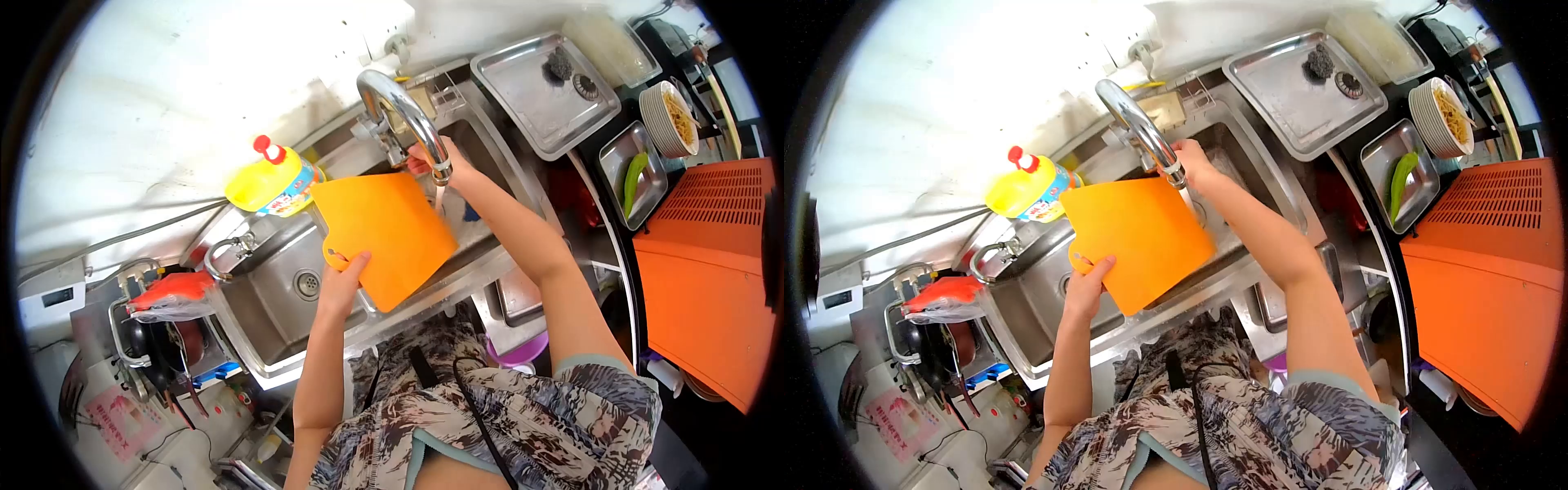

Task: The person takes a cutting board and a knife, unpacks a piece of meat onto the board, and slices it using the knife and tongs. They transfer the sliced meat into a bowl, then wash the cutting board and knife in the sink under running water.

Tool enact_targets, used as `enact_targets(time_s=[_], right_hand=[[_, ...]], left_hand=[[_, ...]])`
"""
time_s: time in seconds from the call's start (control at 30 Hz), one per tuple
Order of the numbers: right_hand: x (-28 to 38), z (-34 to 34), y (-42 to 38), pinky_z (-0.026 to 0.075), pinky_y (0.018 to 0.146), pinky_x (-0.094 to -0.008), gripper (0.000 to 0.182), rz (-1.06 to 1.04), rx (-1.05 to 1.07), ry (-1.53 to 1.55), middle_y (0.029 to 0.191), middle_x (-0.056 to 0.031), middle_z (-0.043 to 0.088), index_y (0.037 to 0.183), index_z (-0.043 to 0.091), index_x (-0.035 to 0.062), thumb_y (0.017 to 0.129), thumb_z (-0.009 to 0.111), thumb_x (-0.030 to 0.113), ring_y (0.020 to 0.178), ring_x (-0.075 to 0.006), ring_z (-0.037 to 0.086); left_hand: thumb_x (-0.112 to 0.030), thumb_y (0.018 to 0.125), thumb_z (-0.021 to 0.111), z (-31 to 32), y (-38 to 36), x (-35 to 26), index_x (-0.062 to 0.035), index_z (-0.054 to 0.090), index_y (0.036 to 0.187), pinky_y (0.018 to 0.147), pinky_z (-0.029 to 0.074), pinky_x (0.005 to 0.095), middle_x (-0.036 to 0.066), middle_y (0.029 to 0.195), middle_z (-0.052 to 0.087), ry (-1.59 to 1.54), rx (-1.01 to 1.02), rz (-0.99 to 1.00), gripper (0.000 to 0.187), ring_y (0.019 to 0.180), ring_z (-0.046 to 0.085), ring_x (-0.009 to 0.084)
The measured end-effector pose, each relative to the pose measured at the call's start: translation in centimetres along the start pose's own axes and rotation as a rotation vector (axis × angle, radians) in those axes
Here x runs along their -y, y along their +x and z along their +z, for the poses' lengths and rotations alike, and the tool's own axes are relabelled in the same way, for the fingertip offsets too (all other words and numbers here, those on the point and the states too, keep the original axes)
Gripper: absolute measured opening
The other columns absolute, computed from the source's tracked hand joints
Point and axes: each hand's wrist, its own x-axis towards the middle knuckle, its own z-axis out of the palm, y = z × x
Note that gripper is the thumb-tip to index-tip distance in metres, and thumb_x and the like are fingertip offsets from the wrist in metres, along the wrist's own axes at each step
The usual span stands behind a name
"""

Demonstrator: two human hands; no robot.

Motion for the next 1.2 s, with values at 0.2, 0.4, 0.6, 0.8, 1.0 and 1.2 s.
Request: enact_targets(time_s=[0.2, 0.4, 0.6, 0.8, 1.0, 1.2], right_hand=[[-0.4, 0.4, 1.3, 0.049, 0.05, -0.036, 0.018, -0.04, 0.014, 0.231, 0.073, -0.0133, 0.064, 0.091, 0.06, -0.0032, 0.088, 0.069, 0.013, 0.057, -0.0228, 0.062], [-2.8, 0.5, -6.0, 0.054, 0.071, -0.0474, 0.058, -0.136, 0.038, -1.502, 0.092, -0.0226, 0.068, 0.128, 0.047, -0.0031, 0.084, 0.073, 0.023, 0.082, -0.0358, 0.068], [6.1, 8.8, -15.4, 0.04, 0.108, -0.0437, 0.07, -0.922, 0.35, -1.041, 0.136, -0.0217, 0.055, 0.138, 0.051, 0.0001, 0.076, 0.08, 0.013, 0.131, -0.0391, 0.047], [16.7, 13.9, -17.9, 0.052, 0.087, -0.0282, 0.029, -0.717, 0.299, -0.585, 0.106, -0.0065, 0.073, 0.119, 0.065, -0.0006, 0.093, 0.07, 0.012, 0.097, -0.0113, 0.066], [41.4, 18.0, -15.7, 0.054, 0.083, -0.0308, 0.029, -1.228, 0.115, 0.136, 0.108, -0.0071, 0.069, 0.119, 0.062, -0.001, 0.093, 0.068, 0.01, 0.096, -0.0159, 0.065], [59.5, 27.4, -22.0, 0.053, 0.078, -0.037, 0.037, -1.273, 0.002, -0.039, 0.108, -0.0155, 0.068, 0.113, 0.064, -0.0073, 0.086, 0.074, 0.017, 0.096, -0.0225, 0.065]], left_hand=[[-0.019, 0.093, 0.063, -1.3, -3.9, -4.7, -0.0015, 0.06, 0.119, 0.073, 0.052, 0.0361, 0.008, 0.095, 0.069, 0.453, -0.017, 0.225, 0.031, 0.085, 0.066, 0.0175], [-0.03, 0.089, 0.061, -0.7, -10.5, -9.2, -0.0104, 0.068, 0.114, 0.069, 0.053, 0.0487, 0.022, 0.082, 0.069, 1.5, 0.061, 0.376, 0.033, 0.08, 0.067, 0.0409], [-0.033, 0.091, 0.058, -1.1, -15.3, -14.4, -0.0147, 0.066, 0.12, 0.07, 0.054, 0.047, 0.018, 0.08, 0.069, 1.45, 0.091, 0.586, 0.036, 0.079, 0.068, 0.0393], [-0.021, 0.089, 0.066, -3.8, -21.7, -22.7, -0.0083, 0.063, 0.126, 0.079, 0.054, 0.0444, 0.019, 0.11, 0.069, 1.278, -0.333, 0.934, 0.039, 0.095, 0.068, 0.0358], [0.001, 0.081, 0.071, -5.7, -25.6, -19.3, 0.0013, 0.062, 0.121, 0.096, 0.049, 0.0451, 0.023, 0.128, 0.059, 0.887, -0.898, 1.493, 0.041, 0.116, 0.06, 0.039], [-0.009, 0.087, 0.071, -5.7, -25.3, -13.7, -0.0058, 0.072, 0.109, 0.099, 0.045, 0.0504, 0.015, 0.114, 0.068, 1.053, -0.832, 1.265, 0.022, 0.109, 0.063, 0.0334]])
